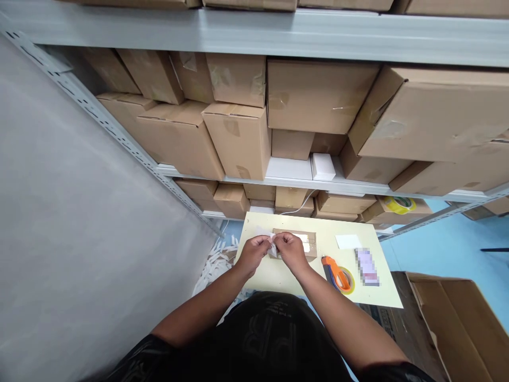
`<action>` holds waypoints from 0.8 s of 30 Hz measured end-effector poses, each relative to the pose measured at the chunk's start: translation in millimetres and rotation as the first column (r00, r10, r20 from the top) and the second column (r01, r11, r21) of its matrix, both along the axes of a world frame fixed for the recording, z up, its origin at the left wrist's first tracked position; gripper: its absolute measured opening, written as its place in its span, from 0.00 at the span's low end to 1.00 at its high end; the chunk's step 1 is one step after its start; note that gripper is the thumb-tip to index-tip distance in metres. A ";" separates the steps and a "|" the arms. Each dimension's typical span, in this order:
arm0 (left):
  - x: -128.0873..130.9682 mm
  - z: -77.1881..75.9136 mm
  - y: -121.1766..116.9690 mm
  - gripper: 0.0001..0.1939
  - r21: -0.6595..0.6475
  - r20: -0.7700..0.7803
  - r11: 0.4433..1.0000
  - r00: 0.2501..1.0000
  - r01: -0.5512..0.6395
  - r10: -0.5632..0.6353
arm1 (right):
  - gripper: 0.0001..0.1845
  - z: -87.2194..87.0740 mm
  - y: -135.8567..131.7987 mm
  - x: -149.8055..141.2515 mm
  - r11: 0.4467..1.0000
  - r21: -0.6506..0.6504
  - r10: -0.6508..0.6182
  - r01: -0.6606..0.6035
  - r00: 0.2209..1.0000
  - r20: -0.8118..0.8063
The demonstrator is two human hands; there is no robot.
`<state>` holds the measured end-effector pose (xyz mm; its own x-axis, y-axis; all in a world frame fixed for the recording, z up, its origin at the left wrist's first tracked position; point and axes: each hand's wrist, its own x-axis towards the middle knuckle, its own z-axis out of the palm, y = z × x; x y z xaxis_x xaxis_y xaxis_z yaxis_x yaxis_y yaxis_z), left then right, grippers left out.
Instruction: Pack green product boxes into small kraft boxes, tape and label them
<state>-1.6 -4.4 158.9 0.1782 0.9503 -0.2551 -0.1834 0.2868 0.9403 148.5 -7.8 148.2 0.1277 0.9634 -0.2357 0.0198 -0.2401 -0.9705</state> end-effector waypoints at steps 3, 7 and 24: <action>2.4 -3.7 2.5 0.16 -0.041 0.009 0.999 1.000 -0.010 0.010 | 0.17 -1.7 1.4 1.4 1.000 -0.008 -0.001 0.001 1.000 -0.013; 1.9 -9.3 6.2 0.15 -0.118 0.028 0.991 0.998 -0.056 0.060 | 0.18 -3.0 3.9 4.1 1.000 -0.011 -0.010 0.009 1.000 -0.005; -177.9 -92.4 -0.6 0.16 -0.134 -0.314 0.893 0.873 -0.429 0.372 | 0.17 16.5 17.3 -9.3 0.994 -0.046 0.094 -0.095 0.995 -0.027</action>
<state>-179.5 -4.9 66.6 -0.3109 0.8512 -0.4228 -0.0660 0.4244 0.9031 139.2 9.5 164.7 0.0298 0.9586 -0.2832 0.0203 -0.2838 -0.9587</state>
